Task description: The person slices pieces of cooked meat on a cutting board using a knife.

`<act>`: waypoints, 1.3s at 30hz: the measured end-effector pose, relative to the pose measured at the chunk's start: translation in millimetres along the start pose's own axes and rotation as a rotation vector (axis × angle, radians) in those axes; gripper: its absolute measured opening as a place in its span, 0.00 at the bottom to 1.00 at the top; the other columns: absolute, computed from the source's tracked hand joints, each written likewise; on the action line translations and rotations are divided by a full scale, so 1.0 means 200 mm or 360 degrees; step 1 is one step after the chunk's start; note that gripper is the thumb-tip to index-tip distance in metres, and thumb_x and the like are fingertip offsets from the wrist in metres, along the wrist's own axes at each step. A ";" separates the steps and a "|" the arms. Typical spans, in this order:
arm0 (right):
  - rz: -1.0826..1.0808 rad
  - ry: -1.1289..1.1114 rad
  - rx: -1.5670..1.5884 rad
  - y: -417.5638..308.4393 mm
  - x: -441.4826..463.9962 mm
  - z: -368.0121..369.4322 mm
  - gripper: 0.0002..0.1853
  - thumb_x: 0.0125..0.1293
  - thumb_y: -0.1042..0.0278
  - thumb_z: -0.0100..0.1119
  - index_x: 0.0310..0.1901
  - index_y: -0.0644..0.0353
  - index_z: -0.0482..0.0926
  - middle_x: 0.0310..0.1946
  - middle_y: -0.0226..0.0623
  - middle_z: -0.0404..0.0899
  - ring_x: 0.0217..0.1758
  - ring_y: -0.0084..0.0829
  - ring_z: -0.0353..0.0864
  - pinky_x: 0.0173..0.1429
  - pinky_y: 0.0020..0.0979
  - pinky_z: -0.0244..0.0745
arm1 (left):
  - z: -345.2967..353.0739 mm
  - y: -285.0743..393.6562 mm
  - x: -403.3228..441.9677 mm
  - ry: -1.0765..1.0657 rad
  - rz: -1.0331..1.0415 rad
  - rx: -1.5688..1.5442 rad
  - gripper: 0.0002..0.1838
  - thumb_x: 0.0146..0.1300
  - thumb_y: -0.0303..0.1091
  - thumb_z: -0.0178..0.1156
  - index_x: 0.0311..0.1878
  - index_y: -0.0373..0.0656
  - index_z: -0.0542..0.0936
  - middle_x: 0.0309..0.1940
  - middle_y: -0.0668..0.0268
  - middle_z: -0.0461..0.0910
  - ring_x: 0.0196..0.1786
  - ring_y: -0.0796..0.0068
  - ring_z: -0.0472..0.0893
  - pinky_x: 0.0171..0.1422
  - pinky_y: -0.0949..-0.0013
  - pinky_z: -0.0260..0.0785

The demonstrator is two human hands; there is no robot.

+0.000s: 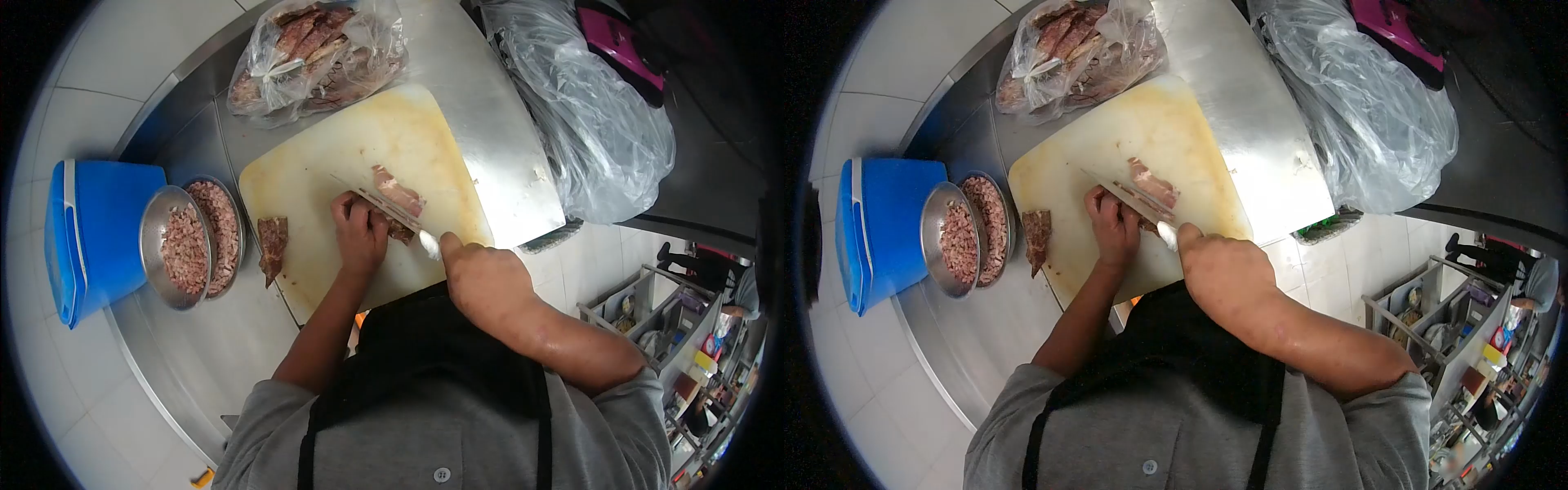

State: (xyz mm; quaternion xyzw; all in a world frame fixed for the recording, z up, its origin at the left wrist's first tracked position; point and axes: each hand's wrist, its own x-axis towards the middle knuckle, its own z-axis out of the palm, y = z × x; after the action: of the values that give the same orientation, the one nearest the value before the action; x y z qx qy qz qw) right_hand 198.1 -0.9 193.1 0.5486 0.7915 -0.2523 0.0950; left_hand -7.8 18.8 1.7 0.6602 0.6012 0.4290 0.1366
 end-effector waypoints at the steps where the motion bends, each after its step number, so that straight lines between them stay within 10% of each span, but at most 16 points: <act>1: 0.0013 -0.0031 0.0008 0.00 -0.01 -0.01 0.05 0.66 0.73 0.53 0.42 0.62 0.72 0.25 0.47 0.83 0.29 0.49 0.87 0.34 0.47 0.82 | 0.00 -0.01 0.00 0.0006 -0.0006 -0.0016 0.09 0.62 0.25 0.60 0.45 0.40 0.76 0.53 0.47 0.69 0.54 0.47 0.74 0.55 0.52 0.74; 39: -0.0023 0.0068 0.0095 -0.02 0.06 0.01 0.07 0.67 0.73 0.52 0.45 0.64 0.73 0.28 0.51 0.85 0.32 0.53 0.88 0.38 0.51 0.82 | -0.04 0.04 -0.01 -0.0084 -0.0082 -0.0138 0.05 0.74 0.26 0.54 0.47 0.35 0.77 0.55 0.47 0.68 0.61 0.50 0.69 0.66 0.56 0.65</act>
State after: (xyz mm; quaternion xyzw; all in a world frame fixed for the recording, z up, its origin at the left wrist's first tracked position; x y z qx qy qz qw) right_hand 189.8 6.0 187.6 0.5506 0.7894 -0.2648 0.0599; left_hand -8.0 11.7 12.2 0.6491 0.5949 0.4334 0.1920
